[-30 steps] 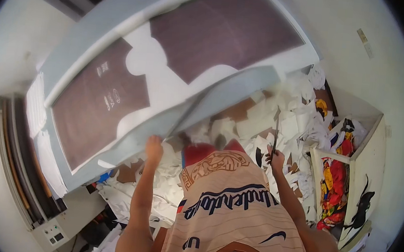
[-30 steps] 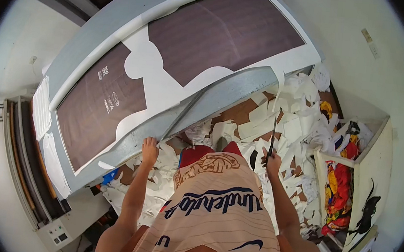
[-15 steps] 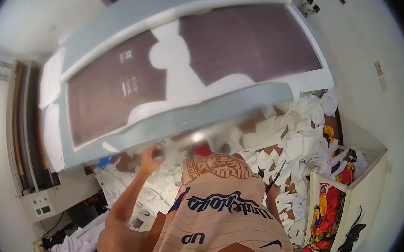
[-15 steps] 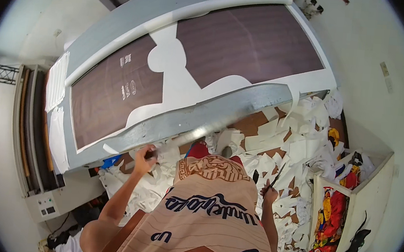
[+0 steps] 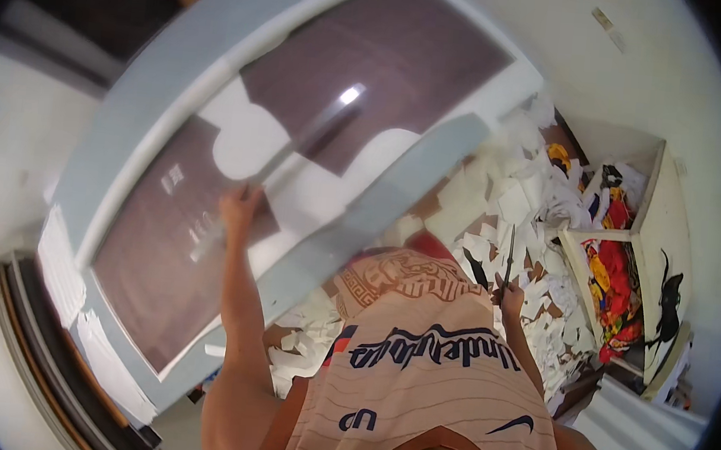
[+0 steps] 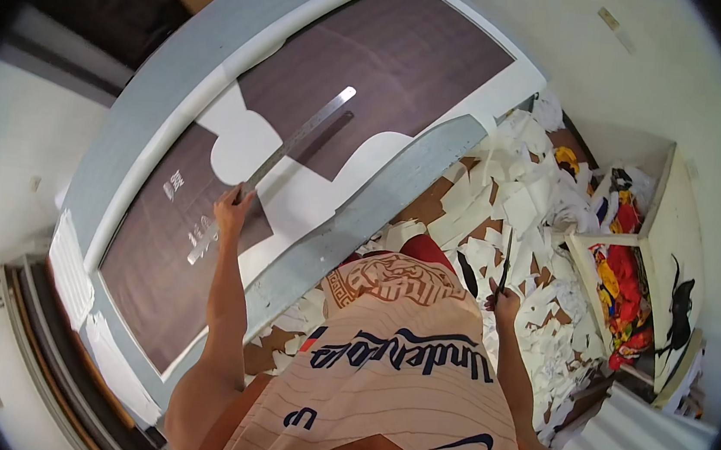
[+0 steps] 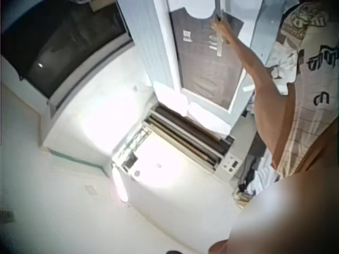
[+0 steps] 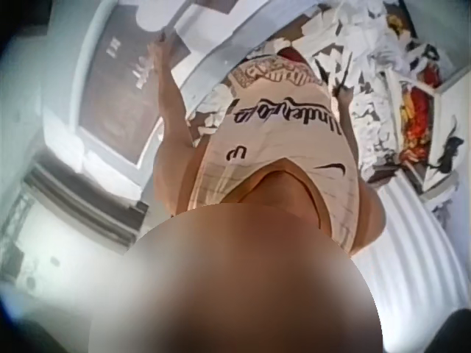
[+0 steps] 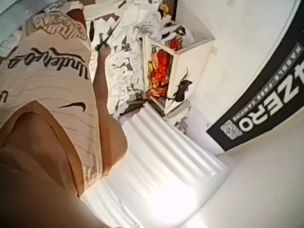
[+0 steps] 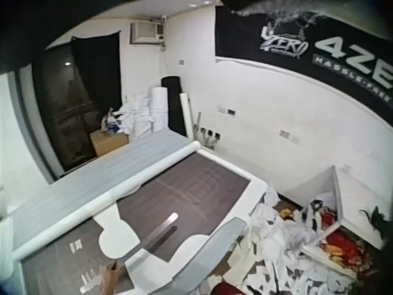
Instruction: Cutting out clothing patterns from a large sheet using scissors.
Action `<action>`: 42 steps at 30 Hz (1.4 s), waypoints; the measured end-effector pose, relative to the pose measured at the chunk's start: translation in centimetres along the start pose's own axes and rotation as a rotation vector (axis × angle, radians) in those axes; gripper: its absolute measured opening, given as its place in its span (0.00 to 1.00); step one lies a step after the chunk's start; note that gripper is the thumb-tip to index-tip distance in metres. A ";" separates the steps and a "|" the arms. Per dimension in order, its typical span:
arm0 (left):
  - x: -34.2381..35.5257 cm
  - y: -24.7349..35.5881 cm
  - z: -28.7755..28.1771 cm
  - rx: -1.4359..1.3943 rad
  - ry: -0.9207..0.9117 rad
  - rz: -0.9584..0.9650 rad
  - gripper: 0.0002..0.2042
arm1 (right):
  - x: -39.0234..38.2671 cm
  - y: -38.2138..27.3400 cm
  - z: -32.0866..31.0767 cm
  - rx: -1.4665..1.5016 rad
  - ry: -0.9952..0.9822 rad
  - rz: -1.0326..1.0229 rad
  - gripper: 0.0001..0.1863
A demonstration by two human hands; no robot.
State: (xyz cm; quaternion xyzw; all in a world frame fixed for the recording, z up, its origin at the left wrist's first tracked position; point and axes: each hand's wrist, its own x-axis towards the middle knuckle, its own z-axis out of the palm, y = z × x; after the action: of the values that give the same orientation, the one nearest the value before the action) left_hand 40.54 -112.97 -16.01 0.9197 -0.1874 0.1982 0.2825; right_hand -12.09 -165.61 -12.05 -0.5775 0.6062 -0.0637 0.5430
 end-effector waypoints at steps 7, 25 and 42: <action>-0.2 0.1 1.7 0.069 -0.435 -0.125 0.23 | -1.4 -3.4 0.6 0.012 0.000 -0.045 0.19; 9.1 67.7 48.0 -1.034 -0.948 -0.414 0.21 | 49.8 -30.3 -15.8 -0.295 -0.368 -0.249 0.16; 23.0 87.9 66.3 -1.401 -0.558 -1.369 0.17 | 79.8 -65.5 -13.8 -0.895 -1.101 -0.109 0.20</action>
State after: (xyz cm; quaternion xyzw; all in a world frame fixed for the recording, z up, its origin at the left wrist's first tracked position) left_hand 37.09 -225.39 -16.57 0.4705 0.2458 -0.3817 0.7567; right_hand 39.65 -255.89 -7.00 -0.7229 0.1819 0.4653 0.4774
